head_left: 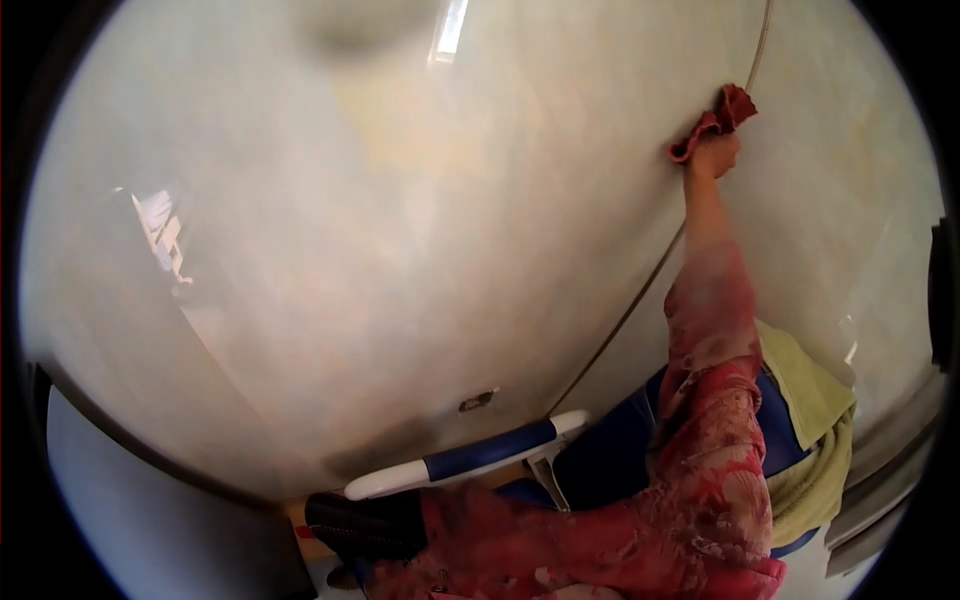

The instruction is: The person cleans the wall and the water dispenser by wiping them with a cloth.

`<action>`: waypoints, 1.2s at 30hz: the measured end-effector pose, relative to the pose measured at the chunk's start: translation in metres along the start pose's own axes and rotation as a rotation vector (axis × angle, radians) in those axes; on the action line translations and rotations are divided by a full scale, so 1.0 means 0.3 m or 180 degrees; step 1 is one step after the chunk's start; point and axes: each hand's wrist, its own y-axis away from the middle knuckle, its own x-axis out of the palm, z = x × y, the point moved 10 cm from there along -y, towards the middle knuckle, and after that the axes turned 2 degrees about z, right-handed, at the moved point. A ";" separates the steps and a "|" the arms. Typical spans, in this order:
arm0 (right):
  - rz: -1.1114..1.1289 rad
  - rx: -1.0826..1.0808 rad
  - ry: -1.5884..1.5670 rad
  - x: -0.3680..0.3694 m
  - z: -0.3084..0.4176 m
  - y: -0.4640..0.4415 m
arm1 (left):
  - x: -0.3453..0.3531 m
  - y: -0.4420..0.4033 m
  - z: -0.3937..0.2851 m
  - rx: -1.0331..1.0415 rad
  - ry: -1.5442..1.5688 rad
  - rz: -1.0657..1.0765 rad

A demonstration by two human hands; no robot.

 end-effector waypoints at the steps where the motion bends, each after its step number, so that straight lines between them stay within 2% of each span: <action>1: -0.0292 -0.0324 -0.0159 -0.026 0.021 0.050 | -0.005 0.007 0.001 0.0012 -0.0011 -0.0059; 2: -0.0581 -0.0643 -0.0314 -0.053 0.038 0.110 | -0.010 0.010 0.003 0.0031 -0.0035 -0.0141; 4: -0.0540 -0.1279 -0.1014 -0.060 0.042 0.223 | -0.032 0.022 0.016 0.0057 -0.0072 -0.0271; 5: -0.0498 -0.1266 -0.0956 -0.066 0.038 0.301 | -0.040 0.021 0.026 0.0048 -0.0087 -0.0252; 7: -0.0453 -0.1731 -0.0625 -0.148 0.104 0.499 | -0.011 0.008 0.042 -0.0104 -0.0039 0.0011; 8: -0.0422 -0.1723 -0.0603 -0.162 0.094 0.572 | 0.000 0.000 0.041 -0.0103 -0.0068 0.0035; 10: 0.0077 -0.1221 -0.1490 -0.157 0.007 0.686 | 0.006 0.009 0.050 -0.0029 0.0080 -0.0127; 11: 0.0228 -0.1225 -0.1671 -0.159 -0.023 0.726 | 0.017 0.007 0.057 -0.0153 0.0021 -0.0096; 12: 0.0274 -0.1194 -0.1654 -0.153 -0.050 0.738 | 0.016 0.017 0.067 -0.0048 0.0149 -0.0382; 14: 0.0004 -0.1922 -0.0913 -0.188 -0.070 0.765 | 0.018 0.027 0.080 -0.0277 -0.0025 0.0106; 15: 0.0003 -0.1911 -0.0910 -0.156 -0.163 0.736 | 0.003 0.044 0.076 -0.0199 0.0199 0.0138; 16: 0.0069 -0.1900 -0.0892 -0.135 -0.246 0.725 | 0.039 0.050 0.107 -0.0478 0.0377 0.0128; 18: 0.0451 -0.0144 -0.1977 -0.027 -0.554 0.682 | 0.116 0.039 0.143 -0.0443 0.0229 -0.0169; 19: 0.0724 0.0528 -0.1944 0.046 -0.722 0.716 | 0.104 0.052 0.146 -0.0540 0.0373 -0.0509; 20: 0.0984 0.1212 -0.1865 0.093 -0.865 0.786 | 0.091 0.056 0.141 -0.0566 0.0388 -0.0414; 21: 0.0416 0.1184 -0.0792 -0.007 -0.898 0.873 | 0.101 0.050 0.148 -0.0560 0.0458 -0.0412; 23: 0.0612 0.1090 0.0042 0.006 -1.139 1.038 | 0.109 0.027 0.147 -0.0521 0.0562 -0.0418; 25: 0.1087 0.2544 -0.0703 0.005 -1.350 1.318 | 0.088 0.013 0.130 -0.0419 0.0618 -0.0423; 26: 0.1121 0.2564 -0.0679 -0.014 -1.439 1.401 | 0.066 0.012 0.117 -0.0401 0.0641 -0.0291; 28: 0.1739 0.3828 -0.2040 0.079 -1.660 1.722 | 0.069 0.014 0.124 -0.0313 0.0781 -0.0422; 29: 0.2028 0.4457 -0.2732 0.097 -1.687 1.854 | 0.060 0.026 0.121 -0.0364 0.0765 -0.0273; 30: 0.2059 0.4511 -0.2683 0.046 -1.692 1.895 | 0.047 0.042 0.118 -0.0389 0.0646 -0.0266; 32: 0.3710 0.1736 -0.1144 -0.009 -1.488 1.812 | 0.067 0.067 0.136 -0.0420 0.0681 -0.0436; 33: 0.4296 0.0222 -0.0381 -0.027 -1.338 1.825 | 0.069 0.079 0.138 -0.0495 0.0699 -0.0358; 35: 0.4832 -0.3042 0.1048 -0.084 -1.098 1.986 | 0.063 0.100 0.137 -0.0524 0.0595 -0.0342; 36: 0.5531 -0.1393 -0.0378 -0.088 -1.026 2.003 | 0.075 0.111 0.144 -0.0565 0.0479 -0.0287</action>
